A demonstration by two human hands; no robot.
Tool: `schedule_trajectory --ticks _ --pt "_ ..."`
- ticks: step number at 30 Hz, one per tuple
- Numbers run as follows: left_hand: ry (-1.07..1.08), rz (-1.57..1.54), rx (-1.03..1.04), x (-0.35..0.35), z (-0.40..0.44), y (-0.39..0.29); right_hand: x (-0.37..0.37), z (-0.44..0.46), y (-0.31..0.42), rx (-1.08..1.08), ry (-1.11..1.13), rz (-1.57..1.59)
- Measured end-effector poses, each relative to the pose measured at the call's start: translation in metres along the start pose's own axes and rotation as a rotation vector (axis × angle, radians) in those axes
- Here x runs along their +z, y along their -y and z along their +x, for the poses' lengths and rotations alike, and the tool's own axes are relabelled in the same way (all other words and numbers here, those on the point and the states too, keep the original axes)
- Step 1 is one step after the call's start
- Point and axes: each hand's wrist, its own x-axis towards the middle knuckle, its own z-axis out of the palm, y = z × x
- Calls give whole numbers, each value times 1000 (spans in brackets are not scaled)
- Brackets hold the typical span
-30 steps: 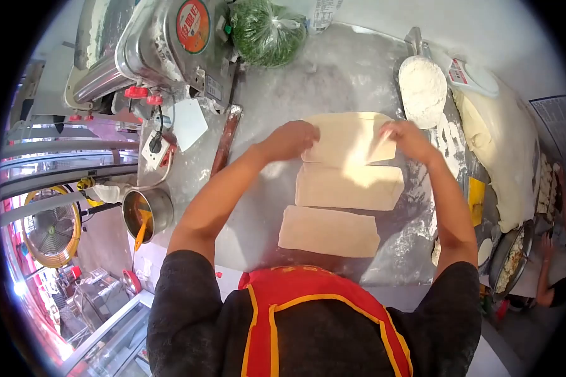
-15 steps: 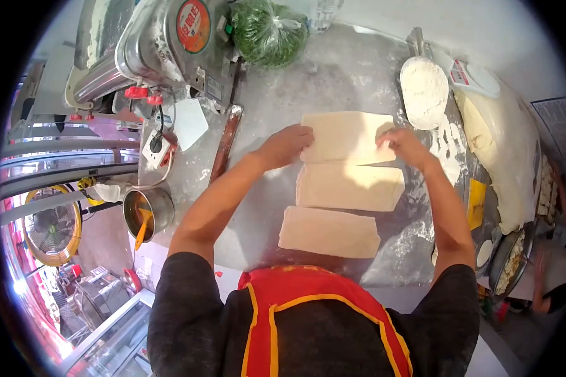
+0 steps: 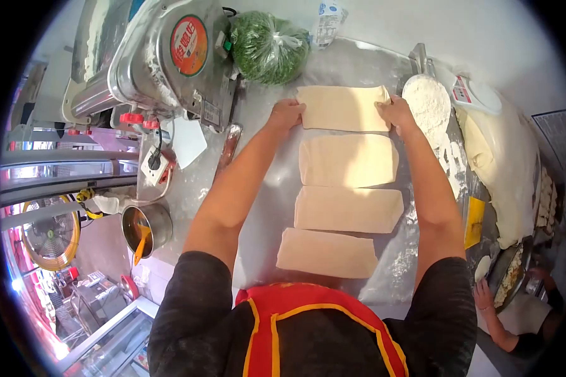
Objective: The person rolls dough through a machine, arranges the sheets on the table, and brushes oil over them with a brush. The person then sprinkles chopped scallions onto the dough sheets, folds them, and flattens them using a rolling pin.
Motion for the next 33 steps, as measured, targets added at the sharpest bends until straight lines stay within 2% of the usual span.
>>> schedule_trajectory --ticks 4,8,10,13,15,16,19,20,23,24,26,27,29,33 --pt "-23 286 39 6 -7 6 -1 -6 -14 -44 -27 -73" --pt "-115 330 123 0 -11 10 -18 -11 -46 -211 -208 -206" --pt "-147 285 172 -6 -20 11 -31 -51 -36 -271 -183 -355" --pt "-136 694 344 -15 -70 18 -51 -134 -45 -239 -96 -490" --pt "-25 971 306 -21 -116 35 -66 -177 -79 -196 -112 -559" --pt "-10 965 268 -20 -138 47 -70 -192 -96 -173 -126 -598" --pt "-44 778 247 -9 -186 86 -57 -224 -115 9 -110 -160" --pt "-71 688 259 -2 -194 94 -50 -222 -123 -80 -111 -171" --pt "-159 658 178 11 -190 102 -33 -217 -110 50 -138 -188" --pt "-100 719 147 14 -191 94 -32 -213 -110 47 -94 -163" --pt "18 839 77 18 -195 81 -31 -211 -111 53 -39 -313" --pt "6 852 172 18 -195 82 -30 -211 -109 59 -12 -387" --pt "-15 873 354 18 -195 92 -29 -215 -107 28 -15 -306" --pt "88 742 125 21 -196 81 -23 -220 -92 133 -7 -36"
